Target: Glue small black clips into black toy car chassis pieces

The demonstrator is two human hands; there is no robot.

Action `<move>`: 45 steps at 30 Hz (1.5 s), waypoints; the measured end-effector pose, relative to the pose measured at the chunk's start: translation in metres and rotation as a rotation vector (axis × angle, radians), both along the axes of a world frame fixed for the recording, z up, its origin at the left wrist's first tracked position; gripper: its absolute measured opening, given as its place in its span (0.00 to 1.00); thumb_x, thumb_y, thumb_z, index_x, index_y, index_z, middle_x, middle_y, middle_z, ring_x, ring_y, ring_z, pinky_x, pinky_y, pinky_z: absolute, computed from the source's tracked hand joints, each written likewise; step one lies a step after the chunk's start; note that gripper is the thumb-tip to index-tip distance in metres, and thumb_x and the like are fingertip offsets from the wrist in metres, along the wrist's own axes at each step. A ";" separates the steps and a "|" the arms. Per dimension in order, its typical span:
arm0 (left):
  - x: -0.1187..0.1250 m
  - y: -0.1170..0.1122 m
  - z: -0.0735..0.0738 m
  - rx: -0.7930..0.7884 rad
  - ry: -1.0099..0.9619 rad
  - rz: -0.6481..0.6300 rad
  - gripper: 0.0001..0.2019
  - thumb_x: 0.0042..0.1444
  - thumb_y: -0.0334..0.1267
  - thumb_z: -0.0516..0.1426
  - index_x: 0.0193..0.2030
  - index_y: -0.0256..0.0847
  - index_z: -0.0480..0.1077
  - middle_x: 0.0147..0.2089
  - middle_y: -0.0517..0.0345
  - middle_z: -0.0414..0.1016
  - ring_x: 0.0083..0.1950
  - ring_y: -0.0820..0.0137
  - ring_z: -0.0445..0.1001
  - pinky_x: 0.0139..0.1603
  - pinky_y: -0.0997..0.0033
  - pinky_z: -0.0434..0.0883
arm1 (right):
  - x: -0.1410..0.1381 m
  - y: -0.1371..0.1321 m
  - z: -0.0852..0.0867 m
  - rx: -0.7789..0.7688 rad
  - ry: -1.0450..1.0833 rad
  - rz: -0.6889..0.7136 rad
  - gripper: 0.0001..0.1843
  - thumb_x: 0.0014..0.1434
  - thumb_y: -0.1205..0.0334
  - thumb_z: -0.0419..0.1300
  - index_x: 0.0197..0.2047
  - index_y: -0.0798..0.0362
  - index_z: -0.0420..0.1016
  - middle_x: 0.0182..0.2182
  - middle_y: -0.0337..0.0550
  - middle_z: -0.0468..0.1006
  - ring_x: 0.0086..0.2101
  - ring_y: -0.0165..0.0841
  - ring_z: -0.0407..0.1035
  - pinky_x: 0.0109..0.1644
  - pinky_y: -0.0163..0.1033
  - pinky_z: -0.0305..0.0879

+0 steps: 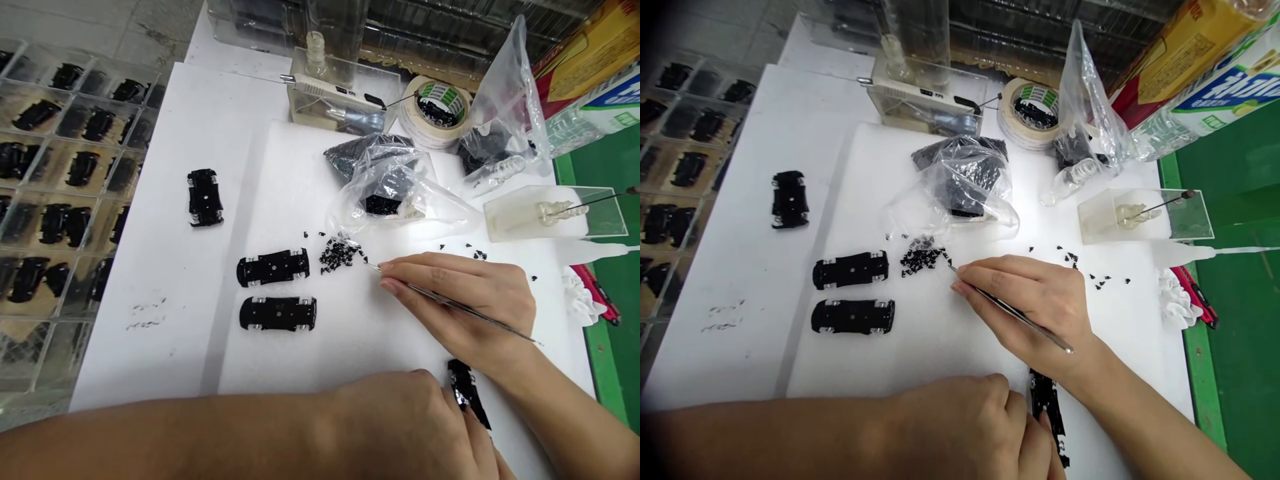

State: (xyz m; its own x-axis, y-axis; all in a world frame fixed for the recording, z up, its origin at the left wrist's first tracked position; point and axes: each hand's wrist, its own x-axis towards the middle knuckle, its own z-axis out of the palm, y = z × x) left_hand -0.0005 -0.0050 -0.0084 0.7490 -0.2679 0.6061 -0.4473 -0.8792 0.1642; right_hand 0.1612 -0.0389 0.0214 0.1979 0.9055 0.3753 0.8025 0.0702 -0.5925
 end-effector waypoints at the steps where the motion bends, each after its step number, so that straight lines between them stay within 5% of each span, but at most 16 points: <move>1: 0.000 0.001 0.000 -0.003 0.007 -0.002 0.10 0.67 0.43 0.60 0.34 0.46 0.74 0.25 0.60 0.68 0.22 0.64 0.57 0.22 0.56 0.50 | 0.000 -0.001 -0.001 0.016 -0.010 -0.029 0.07 0.74 0.69 0.72 0.52 0.50 0.89 0.47 0.40 0.92 0.42 0.33 0.88 0.48 0.32 0.87; 6: 0.002 0.005 -0.001 -0.049 -0.014 -0.039 0.08 0.66 0.39 0.61 0.35 0.44 0.76 0.25 0.59 0.70 0.22 0.65 0.59 0.20 0.58 0.53 | -0.001 -0.006 -0.003 0.026 0.058 -0.115 0.07 0.73 0.67 0.74 0.50 0.45 0.89 0.44 0.38 0.92 0.39 0.36 0.88 0.41 0.37 0.86; 23: 0.001 0.010 0.003 -0.024 0.039 -0.057 0.06 0.68 0.37 0.59 0.38 0.42 0.74 0.25 0.60 0.68 0.22 0.65 0.57 0.21 0.60 0.50 | 0.000 -0.003 -0.008 0.045 0.090 -0.101 0.09 0.72 0.66 0.75 0.52 0.42 0.90 0.45 0.37 0.92 0.39 0.40 0.89 0.40 0.43 0.86; 27: 0.002 0.012 0.005 0.013 0.015 -0.054 0.05 0.66 0.35 0.60 0.37 0.42 0.74 0.24 0.61 0.67 0.21 0.66 0.57 0.21 0.61 0.50 | 0.002 -0.007 0.003 0.025 0.109 -0.137 0.07 0.74 0.64 0.73 0.50 0.40 0.90 0.44 0.36 0.92 0.38 0.40 0.88 0.38 0.43 0.86; 33: 0.001 0.019 0.011 0.072 0.062 -0.152 0.06 0.65 0.34 0.60 0.41 0.36 0.80 0.28 0.53 0.75 0.22 0.65 0.67 0.20 0.62 0.58 | -0.006 -0.076 0.034 -0.096 0.002 -0.334 0.08 0.73 0.61 0.73 0.51 0.37 0.90 0.46 0.36 0.91 0.40 0.45 0.88 0.43 0.51 0.89; 38: 0.001 0.024 0.017 0.035 0.144 -0.232 0.07 0.62 0.33 0.61 0.43 0.36 0.81 0.31 0.51 0.78 0.24 0.65 0.67 0.19 0.63 0.60 | -0.041 -0.141 0.018 -0.124 0.161 -0.611 0.14 0.71 0.67 0.72 0.53 0.38 0.90 0.44 0.37 0.91 0.38 0.45 0.86 0.41 0.53 0.88; 42: 0.002 0.028 0.021 0.040 0.188 -0.265 0.11 0.66 0.33 0.60 0.49 0.33 0.83 0.33 0.49 0.81 0.24 0.64 0.69 0.20 0.62 0.60 | -0.056 -0.155 0.012 -0.153 0.194 -0.563 0.20 0.71 0.73 0.70 0.58 0.41 0.88 0.50 0.38 0.90 0.44 0.44 0.87 0.47 0.50 0.88; 45: 0.002 0.029 0.023 0.035 0.275 -0.312 0.14 0.69 0.33 0.56 0.51 0.33 0.83 0.37 0.45 0.83 0.26 0.63 0.71 0.21 0.61 0.63 | -0.053 -0.154 0.018 -0.231 0.274 -0.518 0.13 0.72 0.69 0.72 0.55 0.42 0.88 0.50 0.41 0.90 0.44 0.45 0.88 0.46 0.49 0.89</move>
State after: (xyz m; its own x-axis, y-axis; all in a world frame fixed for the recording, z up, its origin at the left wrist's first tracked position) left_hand 0.0015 0.0242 0.0150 0.7614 -0.5244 0.3812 -0.6367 -0.7155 0.2874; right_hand 0.1078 -0.1925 0.0395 0.6940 0.7179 0.0550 0.5148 -0.4414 -0.7349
